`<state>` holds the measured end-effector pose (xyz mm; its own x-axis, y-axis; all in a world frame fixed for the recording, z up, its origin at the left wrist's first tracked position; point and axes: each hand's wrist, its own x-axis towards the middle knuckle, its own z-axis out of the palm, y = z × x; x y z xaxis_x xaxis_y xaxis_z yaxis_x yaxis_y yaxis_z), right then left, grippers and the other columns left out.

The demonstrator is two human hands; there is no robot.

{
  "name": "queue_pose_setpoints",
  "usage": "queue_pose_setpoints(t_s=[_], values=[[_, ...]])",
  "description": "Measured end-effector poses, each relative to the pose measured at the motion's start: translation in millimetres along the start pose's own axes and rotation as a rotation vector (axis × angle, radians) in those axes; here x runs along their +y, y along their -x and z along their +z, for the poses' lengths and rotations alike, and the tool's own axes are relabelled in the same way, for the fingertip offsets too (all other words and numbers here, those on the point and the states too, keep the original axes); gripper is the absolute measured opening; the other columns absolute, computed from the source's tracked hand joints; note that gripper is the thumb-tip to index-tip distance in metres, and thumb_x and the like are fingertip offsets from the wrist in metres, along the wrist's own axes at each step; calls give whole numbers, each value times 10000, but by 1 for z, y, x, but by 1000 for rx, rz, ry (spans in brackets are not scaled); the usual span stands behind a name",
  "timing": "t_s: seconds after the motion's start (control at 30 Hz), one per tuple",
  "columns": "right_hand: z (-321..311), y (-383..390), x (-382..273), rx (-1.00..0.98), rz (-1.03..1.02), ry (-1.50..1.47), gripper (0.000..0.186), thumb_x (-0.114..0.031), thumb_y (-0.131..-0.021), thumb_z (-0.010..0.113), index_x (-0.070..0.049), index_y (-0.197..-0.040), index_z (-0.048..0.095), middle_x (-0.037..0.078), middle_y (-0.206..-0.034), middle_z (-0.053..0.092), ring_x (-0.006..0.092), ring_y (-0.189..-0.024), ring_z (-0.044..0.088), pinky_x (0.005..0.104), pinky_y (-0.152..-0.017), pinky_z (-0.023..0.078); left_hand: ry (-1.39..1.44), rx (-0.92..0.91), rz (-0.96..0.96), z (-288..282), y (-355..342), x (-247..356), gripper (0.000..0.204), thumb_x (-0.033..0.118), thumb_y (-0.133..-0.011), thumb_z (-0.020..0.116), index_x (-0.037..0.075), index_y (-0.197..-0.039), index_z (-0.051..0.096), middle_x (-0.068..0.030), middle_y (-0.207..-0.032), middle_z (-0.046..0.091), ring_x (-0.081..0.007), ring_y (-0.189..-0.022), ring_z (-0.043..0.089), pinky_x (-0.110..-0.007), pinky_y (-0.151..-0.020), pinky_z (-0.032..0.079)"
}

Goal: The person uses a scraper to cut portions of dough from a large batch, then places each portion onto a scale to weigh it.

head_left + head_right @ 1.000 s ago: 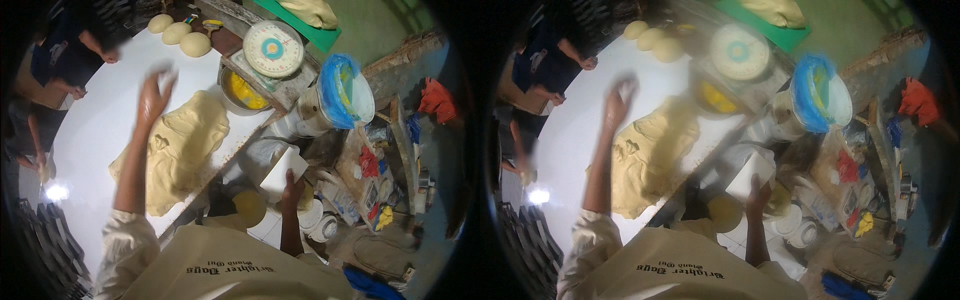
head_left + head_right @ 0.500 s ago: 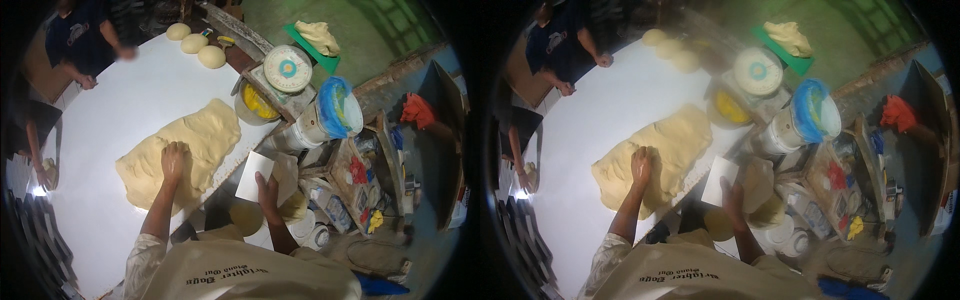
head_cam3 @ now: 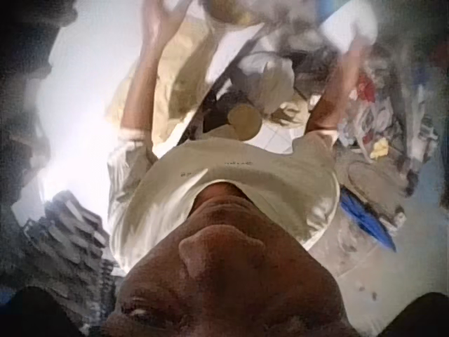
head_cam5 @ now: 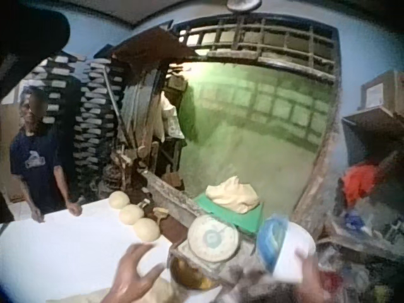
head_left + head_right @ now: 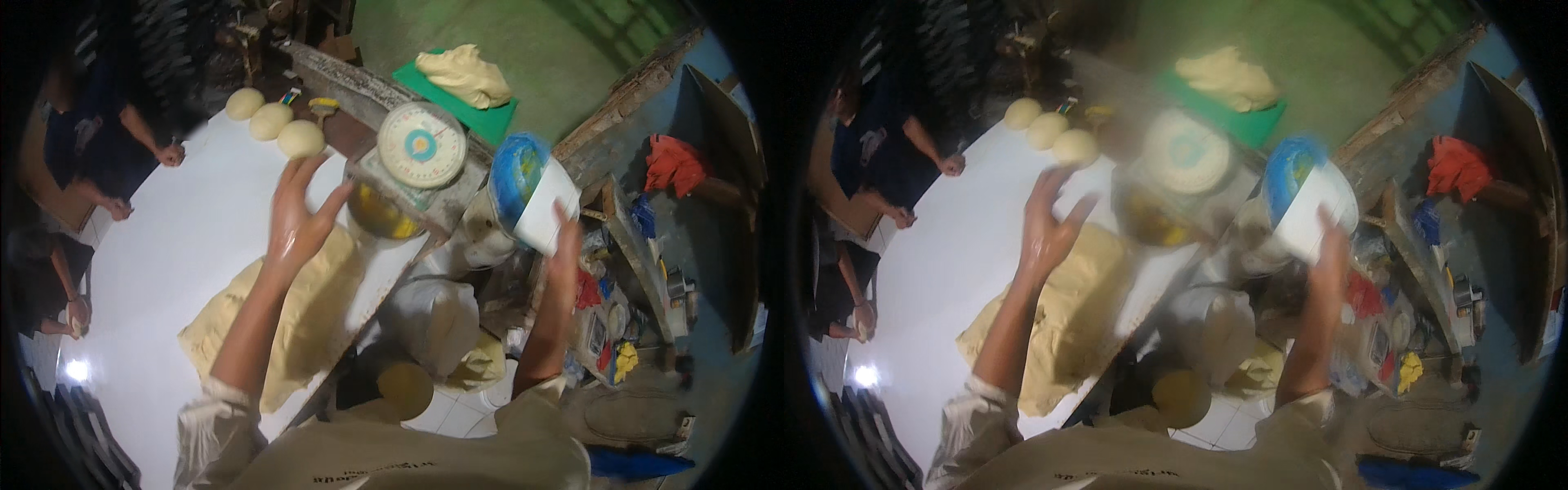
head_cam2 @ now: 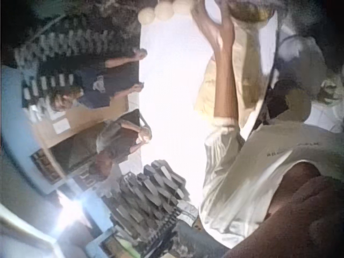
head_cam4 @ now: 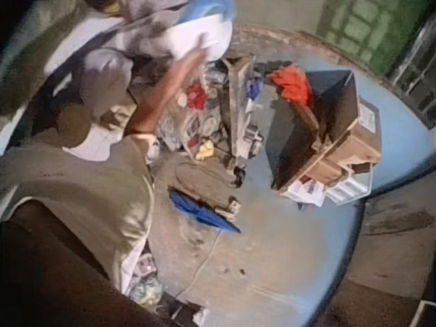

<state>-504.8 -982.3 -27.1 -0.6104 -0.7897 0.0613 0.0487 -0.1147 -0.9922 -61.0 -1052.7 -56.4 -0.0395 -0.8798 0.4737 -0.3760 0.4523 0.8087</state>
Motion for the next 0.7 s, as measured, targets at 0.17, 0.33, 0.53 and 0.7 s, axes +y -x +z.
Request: queue_pose_setpoints(t_s=[0.17, 0.33, 0.53, 0.7], values=[[51, -250, -57, -130, -14, 246, 408, -218, -957, 687, 59, -1251, 634, 150, -1137, 702, 264, -1025, 691, 402, -887, 553, -3, -108, 218, 125, -172, 66, 939, 506, -785, 821, 93, -1530, 427, -253, -1489, 439, -469, -1358, 461, -504, -1116, 425], [123, -345, -59, -488, 67, 473, 361, -173, -955, 654, 43, -1244, 638, 137, -1120, 720, 242, -965, 714, 380, -852, 575, -251, -120, 294, 236, -235, 62, 1330, 643, -600, 895, 126, -1629, 228, -335, -1544, 326, -575, -1381, 367, -561, -1157, 372], [233, -283, -93, -699, -222, 512, 385, -236, -986, 647, 16, -1277, 637, 101, -1134, 727, 190, -959, 720, 356, -839, 588, 270, 53, 59, 221, -245, 20, 1353, 553, -560, 956, 88, -1615, 249, -316, -1457, 462, -441, -1295, 549, -556, -1019, 510], [363, -113, -149, -615, -809, 461, 421, -247, -919, 640, 143, -1076, 659, 235, -990, 732, 313, -954, 704, 477, -860, 513, 930, 212, 310, 154, -242, -23, 683, 379, -839, 756, 35, -1390, 546, -149, -1281, 669, -293, -1145, 668, -472, -972, 550]])
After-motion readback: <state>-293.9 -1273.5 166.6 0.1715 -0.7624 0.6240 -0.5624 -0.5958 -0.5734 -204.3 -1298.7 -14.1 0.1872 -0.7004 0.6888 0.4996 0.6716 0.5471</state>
